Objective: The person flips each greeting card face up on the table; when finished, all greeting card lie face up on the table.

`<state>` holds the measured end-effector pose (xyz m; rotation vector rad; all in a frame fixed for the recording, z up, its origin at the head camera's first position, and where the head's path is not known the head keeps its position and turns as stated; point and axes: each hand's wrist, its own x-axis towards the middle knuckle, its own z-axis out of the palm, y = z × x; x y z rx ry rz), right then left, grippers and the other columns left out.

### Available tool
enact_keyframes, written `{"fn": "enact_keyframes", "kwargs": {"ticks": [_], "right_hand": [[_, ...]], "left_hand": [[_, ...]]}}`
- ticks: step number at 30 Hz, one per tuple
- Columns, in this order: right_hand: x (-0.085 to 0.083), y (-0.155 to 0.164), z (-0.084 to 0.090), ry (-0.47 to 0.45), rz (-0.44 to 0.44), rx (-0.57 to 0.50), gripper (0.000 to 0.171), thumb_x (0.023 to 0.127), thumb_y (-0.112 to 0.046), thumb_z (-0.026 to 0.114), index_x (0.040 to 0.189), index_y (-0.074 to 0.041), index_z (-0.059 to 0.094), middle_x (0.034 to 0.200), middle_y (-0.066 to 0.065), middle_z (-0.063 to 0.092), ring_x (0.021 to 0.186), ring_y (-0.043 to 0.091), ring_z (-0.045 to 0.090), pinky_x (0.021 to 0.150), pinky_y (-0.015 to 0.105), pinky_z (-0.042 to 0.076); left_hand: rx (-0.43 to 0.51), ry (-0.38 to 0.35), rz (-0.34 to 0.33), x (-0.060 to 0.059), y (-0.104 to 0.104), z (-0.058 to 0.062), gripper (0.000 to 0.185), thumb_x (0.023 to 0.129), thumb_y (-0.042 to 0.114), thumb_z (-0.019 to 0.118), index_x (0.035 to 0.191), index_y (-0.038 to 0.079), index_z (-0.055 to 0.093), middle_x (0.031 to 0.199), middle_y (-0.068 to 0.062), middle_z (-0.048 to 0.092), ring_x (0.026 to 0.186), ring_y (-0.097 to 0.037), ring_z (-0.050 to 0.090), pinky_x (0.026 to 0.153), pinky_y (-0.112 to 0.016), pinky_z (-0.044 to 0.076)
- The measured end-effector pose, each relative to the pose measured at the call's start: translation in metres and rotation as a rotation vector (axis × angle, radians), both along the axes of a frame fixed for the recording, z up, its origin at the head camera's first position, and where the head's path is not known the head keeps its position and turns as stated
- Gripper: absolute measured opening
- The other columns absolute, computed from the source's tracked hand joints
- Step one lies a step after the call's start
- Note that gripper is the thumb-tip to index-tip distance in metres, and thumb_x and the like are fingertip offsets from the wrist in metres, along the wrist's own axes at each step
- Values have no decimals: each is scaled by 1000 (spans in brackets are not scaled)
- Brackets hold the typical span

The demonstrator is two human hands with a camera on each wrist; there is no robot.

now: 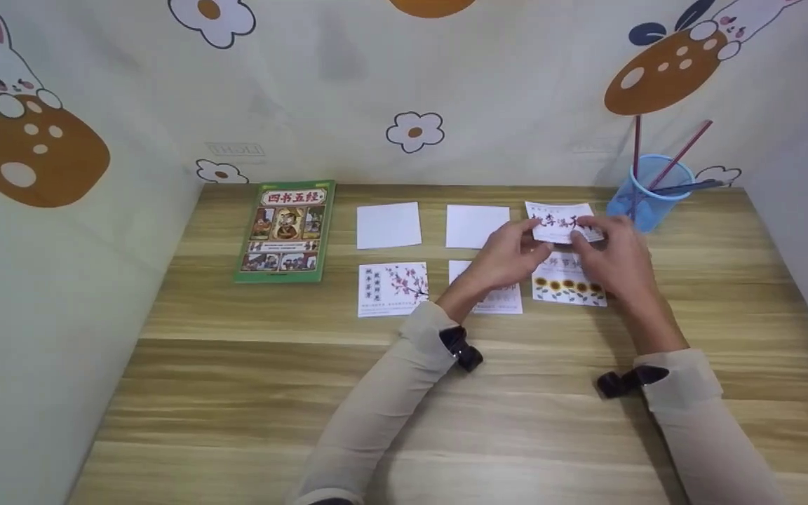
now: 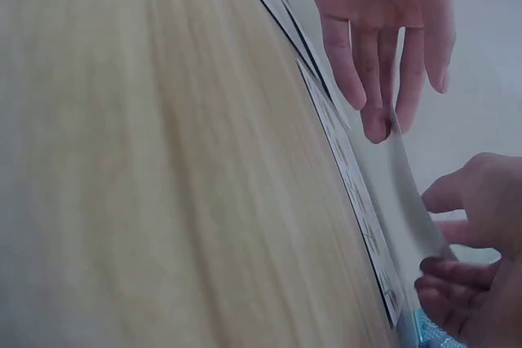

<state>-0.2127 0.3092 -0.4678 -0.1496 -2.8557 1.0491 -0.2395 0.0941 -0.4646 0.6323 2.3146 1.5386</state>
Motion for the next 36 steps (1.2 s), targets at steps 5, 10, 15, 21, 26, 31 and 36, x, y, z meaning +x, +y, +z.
{"fn": "enact_keyframes", "kwargs": {"ticks": [5, 10, 15, 21, 26, 31, 36], "right_hand": [[1, 6, -2, -69, 48, 68, 51, 108, -33, 62, 148, -2, 64, 148, 32, 53, 135, 47, 47, 113, 67, 38], [-1, 9, -4, -103, 60, 70, 54, 108, -37, 62, 152, -5, 62, 150, 33, 48, 134, 47, 43, 108, 63, 39], [-1, 10, -4, -119, 60, 66, 55, 108, -40, 62, 152, -6, 62, 153, 34, 43, 138, 49, 39, 110, 65, 38], [0, 10, -6, -94, 83, 83, 57, 104, -34, 71, 151, -4, 62, 153, 37, 43, 141, 53, 38, 114, 66, 34], [-2, 10, -6, -113, 83, 86, 60, 103, -36, 73, 152, -4, 61, 153, 36, 42, 142, 52, 37, 115, 66, 34], [-2, 10, -5, -138, 74, 73, 61, 103, -37, 73, 153, -5, 60, 156, 35, 39, 144, 52, 36, 117, 67, 33], [-2, 10, -6, -134, 75, 76, 60, 103, -37, 72, 153, -6, 61, 156, 35, 39, 145, 53, 35, 117, 68, 33]], "left_hand": [[31, -48, -14, -1, 0, -2, 69, 107, 23, 66, 165, 0, 38, 155, -21, 61, 139, -25, 66, 110, -23, 55], [7, -5, -30, -1, -1, -4, 66, 106, 21, 66, 164, 2, 40, 161, -22, 56, 148, -30, 58, 121, -30, 48], [-105, 64, -72, 0, -1, -3, 66, 106, 23, 67, 164, 3, 42, 166, -18, 51, 157, -28, 46, 131, -32, 36], [-329, 124, -202, 4, 0, -2, 85, 94, 19, 84, 166, 8, 40, 176, -14, 36, 165, -27, 31, 136, -34, 24], [-507, 128, -263, 10, 4, 1, 87, 90, 27, 89, 164, 13, 46, 182, -9, 20, 170, -25, 16, 137, -35, 19], [-534, 152, -280, 11, 4, 1, 81, 91, 31, 88, 161, 13, 51, 182, -9, 20, 171, -25, 14, 138, -33, 17], [-495, 194, -288, 10, 3, -1, 77, 94, 30, 85, 161, 14, 52, 181, -12, 25, 170, -26, 18, 137, -34, 19]]}}
